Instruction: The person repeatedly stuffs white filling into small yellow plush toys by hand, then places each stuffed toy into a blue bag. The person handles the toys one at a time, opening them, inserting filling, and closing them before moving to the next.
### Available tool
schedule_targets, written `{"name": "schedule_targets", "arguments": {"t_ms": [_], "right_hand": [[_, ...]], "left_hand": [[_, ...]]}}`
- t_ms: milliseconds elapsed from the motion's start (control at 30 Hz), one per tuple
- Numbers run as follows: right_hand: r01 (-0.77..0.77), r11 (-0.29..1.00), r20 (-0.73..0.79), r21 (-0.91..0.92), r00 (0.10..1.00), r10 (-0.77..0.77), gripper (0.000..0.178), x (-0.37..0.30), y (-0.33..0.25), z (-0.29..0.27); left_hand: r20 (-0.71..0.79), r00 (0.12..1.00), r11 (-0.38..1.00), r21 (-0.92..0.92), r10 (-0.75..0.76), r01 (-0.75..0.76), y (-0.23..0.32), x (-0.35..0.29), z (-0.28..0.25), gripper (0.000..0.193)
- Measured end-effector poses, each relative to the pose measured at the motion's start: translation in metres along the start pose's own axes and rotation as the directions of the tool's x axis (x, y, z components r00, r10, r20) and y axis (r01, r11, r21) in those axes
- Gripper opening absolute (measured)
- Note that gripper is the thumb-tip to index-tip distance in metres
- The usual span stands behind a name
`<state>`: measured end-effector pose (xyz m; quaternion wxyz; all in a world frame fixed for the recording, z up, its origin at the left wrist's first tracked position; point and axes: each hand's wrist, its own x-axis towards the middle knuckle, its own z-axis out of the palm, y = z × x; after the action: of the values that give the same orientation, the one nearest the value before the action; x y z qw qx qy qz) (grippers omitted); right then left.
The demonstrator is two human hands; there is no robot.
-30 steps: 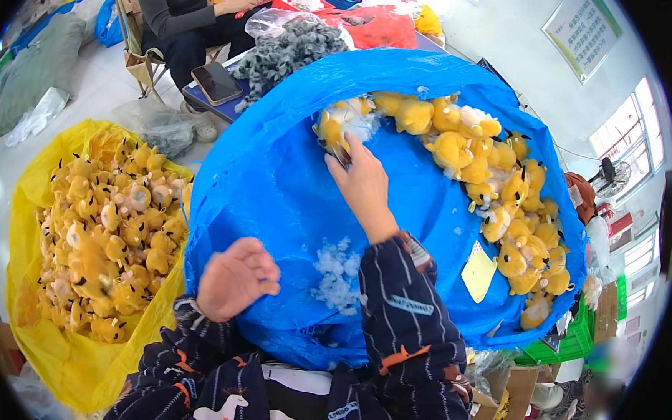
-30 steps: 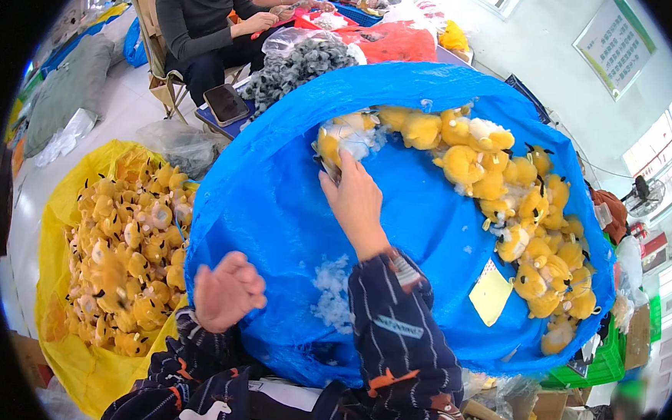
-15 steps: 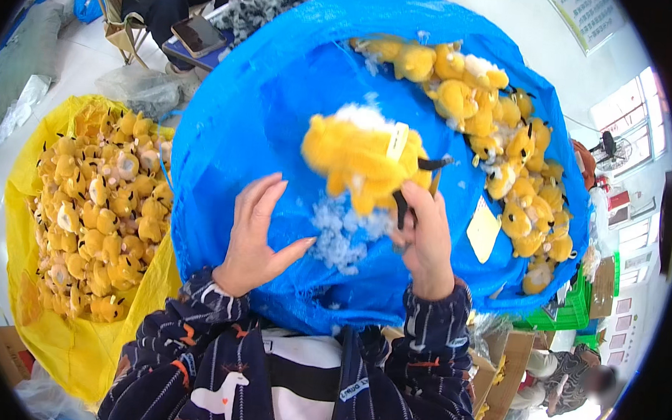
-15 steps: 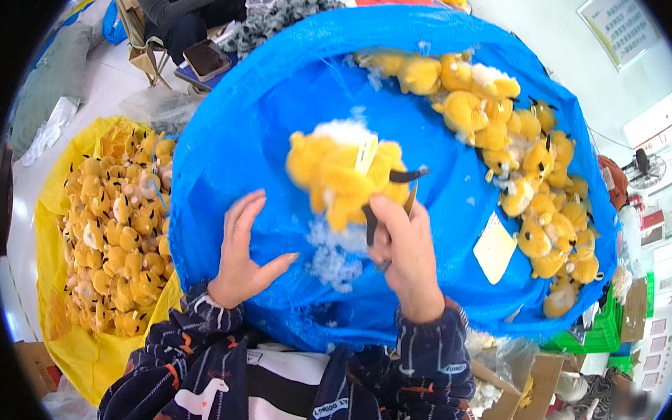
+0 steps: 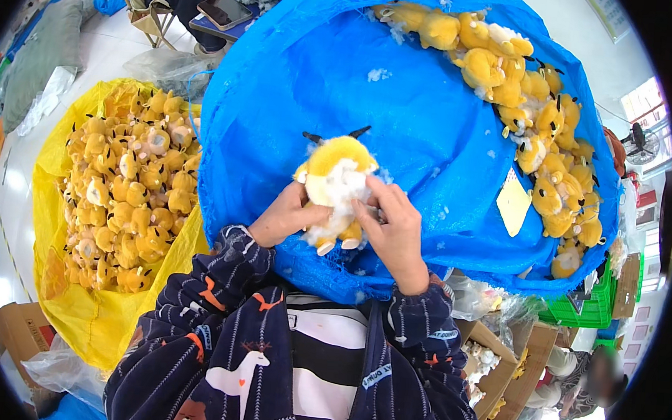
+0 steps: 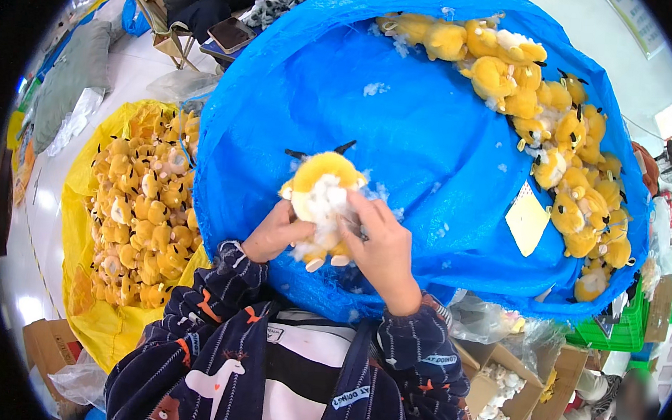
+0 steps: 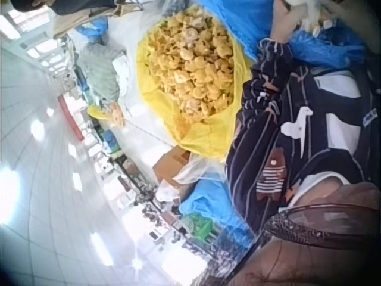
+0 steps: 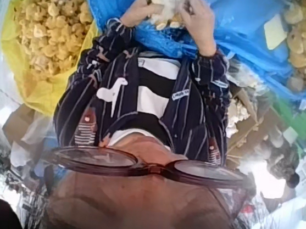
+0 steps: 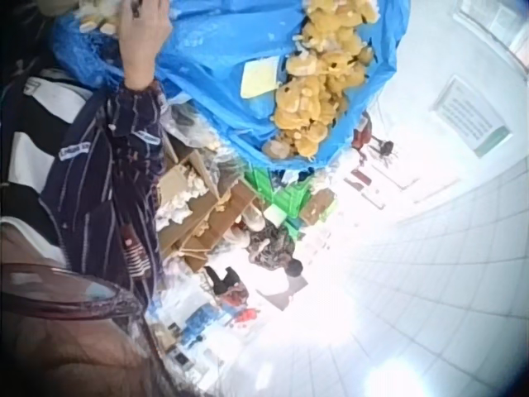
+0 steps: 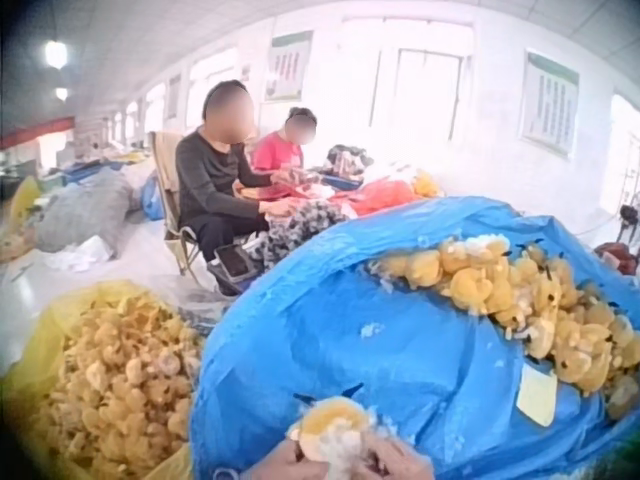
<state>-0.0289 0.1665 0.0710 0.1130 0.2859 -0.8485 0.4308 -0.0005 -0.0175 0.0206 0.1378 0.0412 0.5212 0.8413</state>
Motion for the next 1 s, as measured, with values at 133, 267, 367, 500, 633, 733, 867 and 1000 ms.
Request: {"name": "schedule_targets", "arguments": {"t_ms": [133, 267, 367, 500, 633, 733, 867, 1000], "right_hand": [[0.058, 0.985, 0.082, -0.164, 0.996, -0.045, 0.027, -0.009, 0.01, 0.012], [-0.089, 0.978, 0.358, -0.19, 0.921, 0.153, 0.015, -0.004, 0.016, 0.014], [-0.231, 0.972, 0.569, 0.051, 0.806, 0.162, 0.021, 0.004, 0.016, 0.008], [-0.338, 0.899, 0.303, 0.279, 0.919, 0.251, 0.03, -0.01, -0.005, -0.009], [-0.185, 0.983, 0.04, -0.004, 0.982, 0.185, 0.03, -0.001, 0.003, 0.001], [-0.282, 0.959, 0.128, -0.007, 0.951, 0.281, 0.027, 0.002, 0.013, 0.01], [-0.292, 0.953, 0.055, 0.081, 0.956, 0.289, 0.031, -0.001, 0.026, 0.013], [-0.201, 0.958, -0.019, 0.205, 0.978, 0.209, 0.035, -0.006, 0.031, 0.024]], "left_hand": [[0.111, 0.977, 0.943, 0.262, 0.184, -0.208, -0.015, 0.005, -0.004, 0.052], [0.065, 0.972, 0.928, 0.289, 0.225, -0.234, -0.027, 0.008, 0.0, 0.046], [-0.131, 0.972, 0.981, 0.024, 0.194, -0.193, -0.027, 0.008, 0.004, 0.039], [-0.136, 0.958, 0.951, 0.216, 0.252, -0.22, -0.014, 0.007, 0.001, 0.034], [-0.09, 0.951, 0.924, 0.28, 0.297, -0.262, -0.018, 0.015, 0.005, 0.035], [-0.085, 0.961, 0.906, 0.363, 0.262, -0.215, -0.01, 0.02, 0.006, 0.038], [0.017, 0.732, 0.254, 0.932, 0.681, -0.259, 0.026, -0.016, 0.014, 0.051], [0.251, 0.889, 0.05, 0.955, 0.382, -0.291, 0.024, -0.033, 0.031, 0.051]]}}
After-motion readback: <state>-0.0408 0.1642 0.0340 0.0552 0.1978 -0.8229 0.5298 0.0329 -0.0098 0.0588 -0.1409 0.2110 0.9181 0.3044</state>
